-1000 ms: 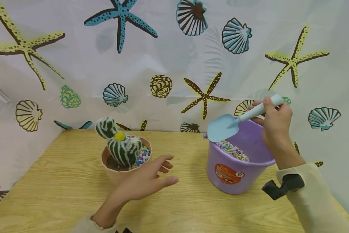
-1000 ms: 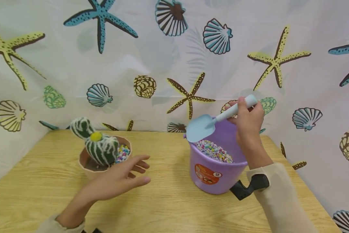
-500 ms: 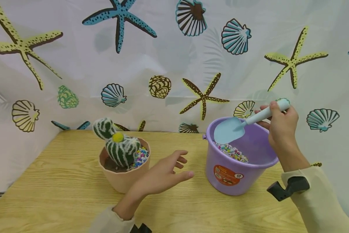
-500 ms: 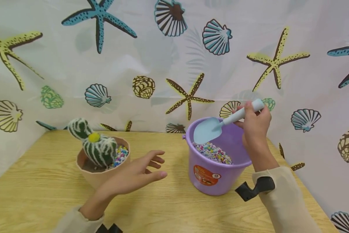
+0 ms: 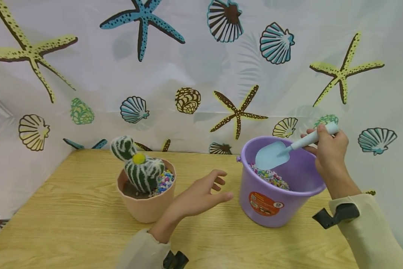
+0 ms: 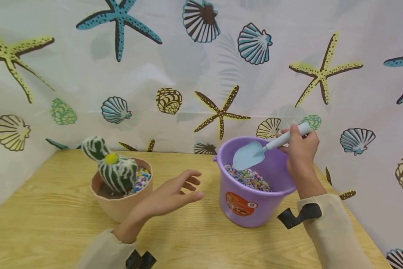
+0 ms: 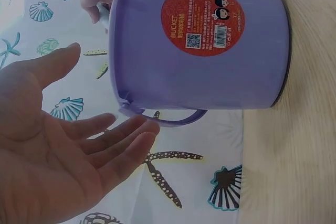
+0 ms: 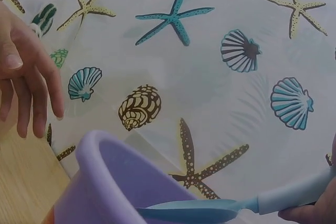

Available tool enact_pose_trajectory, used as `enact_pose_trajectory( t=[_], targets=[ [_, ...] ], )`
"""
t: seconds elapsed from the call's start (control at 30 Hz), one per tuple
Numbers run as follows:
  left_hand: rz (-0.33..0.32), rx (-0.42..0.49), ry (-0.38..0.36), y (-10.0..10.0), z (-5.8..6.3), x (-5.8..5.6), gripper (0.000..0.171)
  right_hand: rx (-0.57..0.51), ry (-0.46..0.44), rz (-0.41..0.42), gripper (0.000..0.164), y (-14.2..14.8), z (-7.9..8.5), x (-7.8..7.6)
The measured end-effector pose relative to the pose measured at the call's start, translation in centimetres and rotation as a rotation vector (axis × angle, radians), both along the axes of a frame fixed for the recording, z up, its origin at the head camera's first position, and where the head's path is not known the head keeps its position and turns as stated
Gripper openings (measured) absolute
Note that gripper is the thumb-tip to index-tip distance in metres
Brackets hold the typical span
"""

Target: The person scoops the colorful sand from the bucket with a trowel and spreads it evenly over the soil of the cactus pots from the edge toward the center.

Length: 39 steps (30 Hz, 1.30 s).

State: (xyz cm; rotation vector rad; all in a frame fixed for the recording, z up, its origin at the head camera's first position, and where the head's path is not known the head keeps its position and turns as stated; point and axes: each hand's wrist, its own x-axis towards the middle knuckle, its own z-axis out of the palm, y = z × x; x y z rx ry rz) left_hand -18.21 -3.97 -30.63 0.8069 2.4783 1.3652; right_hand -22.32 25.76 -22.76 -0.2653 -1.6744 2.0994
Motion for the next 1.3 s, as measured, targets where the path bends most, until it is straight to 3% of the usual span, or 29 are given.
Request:
enact_pose_trajectory(
  t=[0.23, 0.57, 0.87, 1.03, 1.17, 1.3],
  targets=[
    [0.045, 0.048, -0.015, 1.2, -1.1, -1.3, 0.071, 0.092, -0.088, -0.055, 0.045, 0.6, -0.9, -1.1],
    [0.099, 0.144, -0.007, 3.5, -1.9, -2.6, 0.085, 0.183, -0.127, -0.089, 0.004, 1.6, -2.2, -2.5],
    [0.101, 0.251, 0.004, 5.0, -2.1, -2.4, 0.086, 0.308, -0.136, -0.096, 0.003, 1.5, -3.3, -3.0],
    [0.142, 0.272, 0.025, 5.5, -2.0, -2.5, 0.085, 0.402, -0.097, -0.081, 0.002, 1.3, -3.5, -3.0],
    [0.175, 0.269, 0.036, 6.0, -1.9, -2.6, 0.086, 0.511, -0.066, -0.015, 0.004, 1.4, -3.7, -3.0],
    [0.184, 0.25, 0.042, 6.6, -1.8, -2.7, 0.088, 0.612, -0.093, 0.002, 0.014, 1.7, -3.8, -2.8]
  ],
)
